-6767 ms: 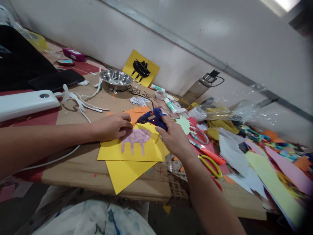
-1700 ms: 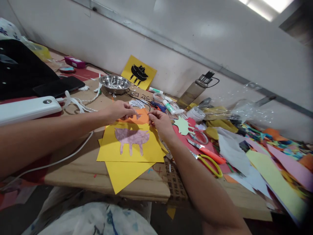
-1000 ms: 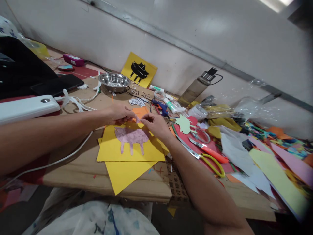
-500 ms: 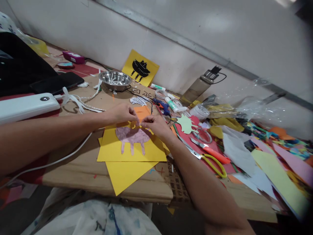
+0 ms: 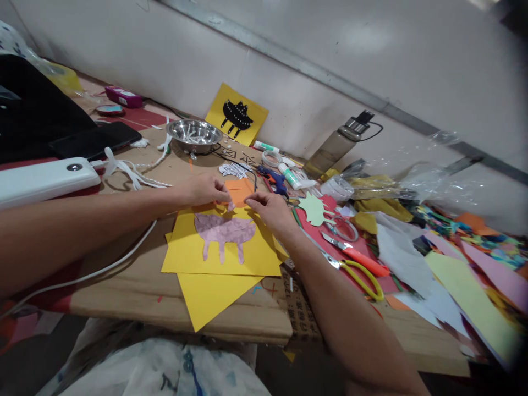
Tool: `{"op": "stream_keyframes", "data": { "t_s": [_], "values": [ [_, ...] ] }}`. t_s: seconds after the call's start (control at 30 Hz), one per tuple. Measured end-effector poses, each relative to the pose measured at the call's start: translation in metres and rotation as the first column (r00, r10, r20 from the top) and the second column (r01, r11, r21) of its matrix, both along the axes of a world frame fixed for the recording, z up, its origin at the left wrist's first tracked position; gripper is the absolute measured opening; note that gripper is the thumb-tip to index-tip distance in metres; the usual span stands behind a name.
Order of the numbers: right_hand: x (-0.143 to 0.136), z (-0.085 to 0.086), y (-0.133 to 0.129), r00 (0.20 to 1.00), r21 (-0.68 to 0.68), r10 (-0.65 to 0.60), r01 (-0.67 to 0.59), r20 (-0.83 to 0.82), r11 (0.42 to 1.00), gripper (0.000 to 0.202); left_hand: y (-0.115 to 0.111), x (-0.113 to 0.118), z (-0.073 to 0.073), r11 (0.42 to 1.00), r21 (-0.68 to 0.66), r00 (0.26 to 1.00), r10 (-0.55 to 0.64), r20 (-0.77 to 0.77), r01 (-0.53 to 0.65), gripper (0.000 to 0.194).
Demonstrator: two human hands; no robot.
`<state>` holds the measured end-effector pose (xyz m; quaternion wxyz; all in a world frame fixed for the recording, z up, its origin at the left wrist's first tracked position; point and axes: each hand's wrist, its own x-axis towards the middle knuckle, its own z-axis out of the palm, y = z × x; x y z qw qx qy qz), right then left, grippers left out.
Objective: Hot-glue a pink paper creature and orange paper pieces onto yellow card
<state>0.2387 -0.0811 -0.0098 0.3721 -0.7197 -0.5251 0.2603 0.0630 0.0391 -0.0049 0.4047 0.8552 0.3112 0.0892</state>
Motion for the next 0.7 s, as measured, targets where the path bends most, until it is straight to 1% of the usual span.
{"op": "stream_keyframes", "data": {
  "t_s": [0.1,0.2,0.27,0.33,0.4,0.5,0.63,0.7],
  "values": [
    [0.000,-0.002,0.000,1.000,0.087,-0.015,0.014,0.013,0.996,0.006,0.002,-0.001,-0.002,0.999,-0.004,0.999,-0.038,-0.023,0.038,0.027],
    [-0.002,-0.007,-0.001,0.997,0.149,0.067,-0.059,-0.046,0.987,0.009,0.002,-0.001,0.000,0.997,-0.011,0.996,-0.081,-0.043,0.080,0.028],
    [-0.003,-0.010,-0.001,0.986,0.127,0.119,-0.103,-0.120,0.986,0.013,0.003,-0.001,0.002,0.996,-0.026,0.994,-0.091,-0.059,0.090,0.030],
    [-0.004,-0.011,0.000,0.976,0.096,0.136,-0.121,-0.170,0.988,0.016,0.003,-0.001,0.005,0.994,-0.062,0.993,-0.095,-0.069,0.090,0.031],
    [-0.005,-0.011,0.000,0.973,0.078,0.127,-0.114,-0.191,0.990,0.021,0.002,-0.001,0.009,0.994,-0.073,0.993,-0.087,-0.079,0.081,0.029],
    [-0.008,-0.008,-0.001,0.971,0.052,0.107,-0.098,-0.215,0.994,0.026,-0.001,0.000,0.013,0.995,-0.055,0.990,-0.090,-0.112,0.084,0.026],
    [-0.011,-0.005,-0.003,0.972,0.020,0.085,-0.082,-0.219,0.996,0.027,-0.005,0.001,0.018,0.990,-0.102,0.984,-0.111,-0.142,0.097,0.025],
    [-0.011,-0.005,-0.003,0.975,0.014,0.080,-0.079,-0.206,0.997,0.027,-0.006,0.001,0.020,0.990,-0.100,0.982,-0.115,-0.153,0.100,0.023]
  ]
}}
